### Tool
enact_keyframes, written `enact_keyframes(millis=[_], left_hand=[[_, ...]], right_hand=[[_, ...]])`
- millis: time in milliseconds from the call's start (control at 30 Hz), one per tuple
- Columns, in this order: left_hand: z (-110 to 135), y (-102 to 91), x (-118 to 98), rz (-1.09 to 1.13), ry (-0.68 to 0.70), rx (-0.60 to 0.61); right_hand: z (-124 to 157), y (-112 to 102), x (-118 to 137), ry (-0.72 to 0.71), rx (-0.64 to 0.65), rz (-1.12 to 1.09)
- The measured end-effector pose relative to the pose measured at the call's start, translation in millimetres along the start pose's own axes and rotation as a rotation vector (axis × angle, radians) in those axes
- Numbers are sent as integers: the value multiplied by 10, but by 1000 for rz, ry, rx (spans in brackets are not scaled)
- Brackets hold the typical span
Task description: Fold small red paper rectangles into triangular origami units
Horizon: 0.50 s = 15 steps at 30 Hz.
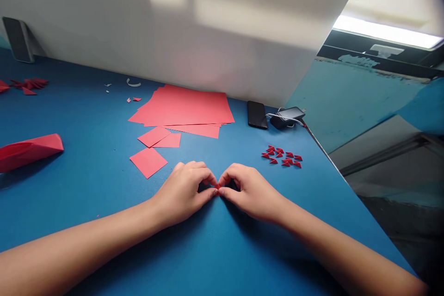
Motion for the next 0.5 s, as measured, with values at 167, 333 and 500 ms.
enact_keyframes(millis=[167,333,500], left_hand=[[-13,-50,-17,173,1,-51],[-27,-98,-14,358,-83,-78],[-23,-60,25,436,-81,-136]], right_hand=[[-19,-41,52,53,81,-188],[-43,-50,60,79,55,-308],[-52,-36,47,24,39,-368]])
Point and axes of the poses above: each hand's wrist, its own z-axis away from the middle knuckle, its own y-axis out of the palm, x = y × z, the point moved 1 cm from there along -z, towards the middle knuckle, and after that the axes turned 10 degrees about y, right-handed, at the moved point
